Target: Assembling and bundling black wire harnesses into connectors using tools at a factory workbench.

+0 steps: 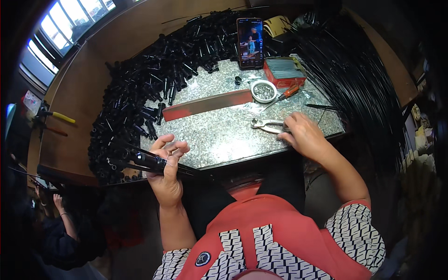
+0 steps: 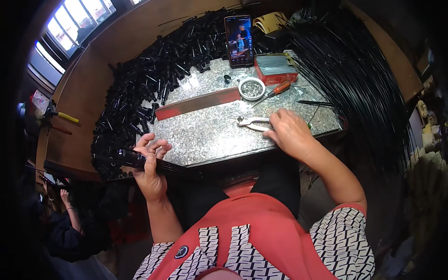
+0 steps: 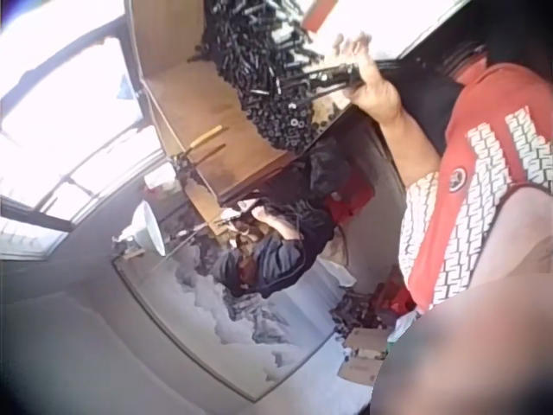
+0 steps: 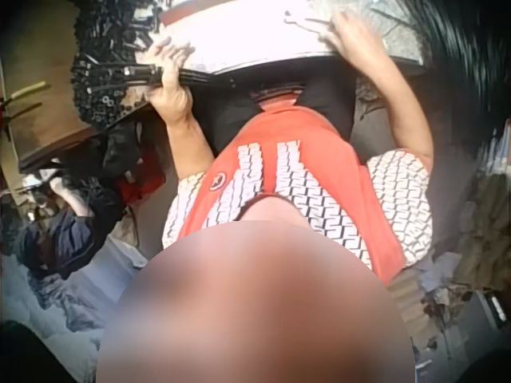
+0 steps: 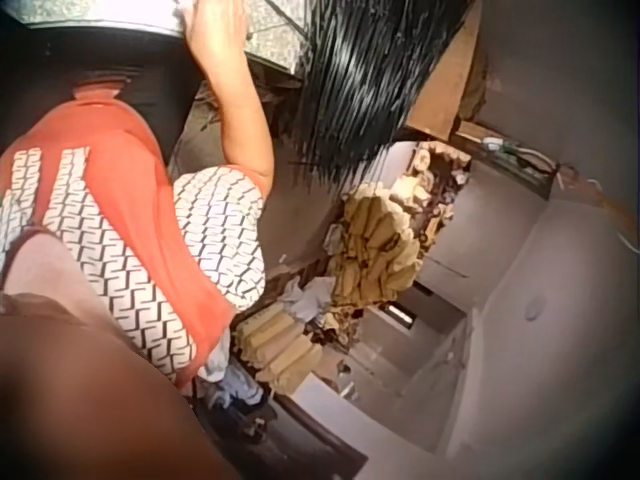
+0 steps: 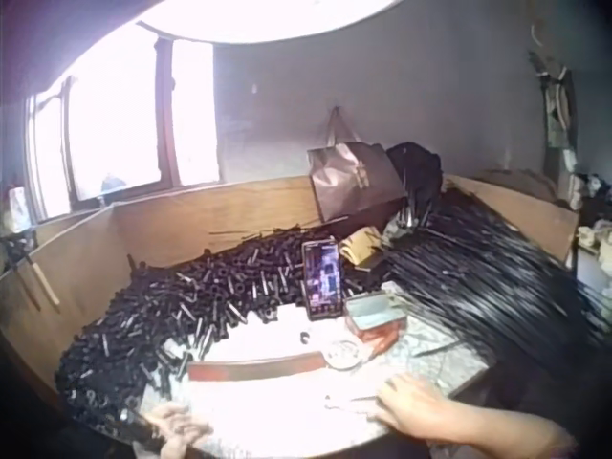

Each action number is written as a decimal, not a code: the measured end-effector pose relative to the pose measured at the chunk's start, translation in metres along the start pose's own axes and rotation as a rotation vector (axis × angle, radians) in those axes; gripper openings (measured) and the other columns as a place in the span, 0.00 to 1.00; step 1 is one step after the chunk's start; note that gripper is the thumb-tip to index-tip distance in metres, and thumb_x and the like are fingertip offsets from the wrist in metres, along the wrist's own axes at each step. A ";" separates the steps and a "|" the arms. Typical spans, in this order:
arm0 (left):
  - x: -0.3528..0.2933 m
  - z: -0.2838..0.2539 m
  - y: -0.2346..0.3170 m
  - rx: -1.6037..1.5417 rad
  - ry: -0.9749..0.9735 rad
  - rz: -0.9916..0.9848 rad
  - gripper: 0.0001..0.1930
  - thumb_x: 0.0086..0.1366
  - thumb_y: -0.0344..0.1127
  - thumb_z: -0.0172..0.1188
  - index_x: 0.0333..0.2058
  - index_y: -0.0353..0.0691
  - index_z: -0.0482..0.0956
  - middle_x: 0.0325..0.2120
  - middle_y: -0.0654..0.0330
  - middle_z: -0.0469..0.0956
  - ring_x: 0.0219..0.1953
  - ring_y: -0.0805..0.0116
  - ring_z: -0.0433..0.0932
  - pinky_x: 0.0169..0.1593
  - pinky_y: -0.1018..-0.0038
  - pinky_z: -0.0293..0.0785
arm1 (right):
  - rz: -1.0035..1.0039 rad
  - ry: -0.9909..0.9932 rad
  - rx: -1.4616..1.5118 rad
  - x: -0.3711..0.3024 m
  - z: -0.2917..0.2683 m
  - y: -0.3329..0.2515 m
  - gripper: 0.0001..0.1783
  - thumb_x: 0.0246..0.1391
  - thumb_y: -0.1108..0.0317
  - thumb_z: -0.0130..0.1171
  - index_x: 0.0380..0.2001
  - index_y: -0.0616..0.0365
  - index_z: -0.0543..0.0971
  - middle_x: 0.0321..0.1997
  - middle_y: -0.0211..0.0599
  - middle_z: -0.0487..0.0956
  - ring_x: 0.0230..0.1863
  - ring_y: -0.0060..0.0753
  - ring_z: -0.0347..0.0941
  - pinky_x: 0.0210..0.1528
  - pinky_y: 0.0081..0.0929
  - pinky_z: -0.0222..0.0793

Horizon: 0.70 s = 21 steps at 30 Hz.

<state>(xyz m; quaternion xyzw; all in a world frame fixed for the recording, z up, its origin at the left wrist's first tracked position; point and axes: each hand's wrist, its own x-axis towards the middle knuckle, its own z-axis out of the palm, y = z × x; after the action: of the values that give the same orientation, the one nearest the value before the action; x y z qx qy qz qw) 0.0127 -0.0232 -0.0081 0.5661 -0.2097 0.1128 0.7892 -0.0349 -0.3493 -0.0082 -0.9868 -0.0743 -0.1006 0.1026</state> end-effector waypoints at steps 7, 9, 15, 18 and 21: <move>0.000 0.011 0.006 -0.058 -0.136 -0.019 0.06 0.63 0.29 0.53 0.34 0.40 0.64 0.47 0.45 0.68 0.55 0.43 0.68 0.54 0.50 0.70 | -0.058 0.019 -0.039 -0.003 0.009 0.005 0.14 0.48 0.63 0.62 0.29 0.63 0.72 0.35 0.44 0.72 0.39 0.48 0.70 0.41 0.38 0.67; -0.003 0.011 0.006 -0.032 -0.133 -0.016 0.06 0.63 0.29 0.53 0.33 0.40 0.63 0.39 0.47 0.70 0.49 0.47 0.72 0.50 0.53 0.73 | -0.080 0.014 -0.054 -0.004 0.012 0.007 0.14 0.49 0.63 0.61 0.29 0.63 0.71 0.35 0.44 0.72 0.40 0.48 0.69 0.42 0.38 0.67; -0.015 0.000 0.003 -0.217 -0.142 -0.130 0.09 0.62 0.22 0.52 0.32 0.41 0.61 0.18 0.64 0.63 0.15 0.76 0.63 0.21 0.77 0.64 | -0.071 0.044 -0.007 -0.005 0.014 -0.004 0.12 0.51 0.65 0.60 0.29 0.62 0.69 0.32 0.46 0.71 0.34 0.48 0.70 0.36 0.38 0.67; -0.015 0.003 0.000 -0.260 -0.109 -0.229 0.10 0.61 0.19 0.51 0.32 0.42 0.61 0.17 0.66 0.61 0.14 0.78 0.60 0.19 0.78 0.61 | -0.012 0.118 0.199 -0.006 0.008 -0.013 0.12 0.52 0.67 0.60 0.28 0.61 0.68 0.28 0.46 0.71 0.28 0.48 0.69 0.31 0.37 0.65; -0.013 0.004 -0.010 -0.251 -0.195 -0.203 0.19 0.54 0.15 0.58 0.35 0.42 0.58 0.16 0.68 0.61 0.15 0.79 0.60 0.19 0.80 0.60 | -0.024 0.159 0.353 -0.004 -0.016 -0.030 0.14 0.47 0.71 0.64 0.27 0.60 0.67 0.24 0.43 0.71 0.24 0.45 0.68 0.26 0.34 0.63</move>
<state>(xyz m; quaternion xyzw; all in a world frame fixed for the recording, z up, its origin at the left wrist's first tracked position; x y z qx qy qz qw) 0.0043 -0.0293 -0.0221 0.4897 -0.2393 -0.0499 0.8369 -0.0466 -0.3247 0.0123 -0.9415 -0.0943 -0.1648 0.2783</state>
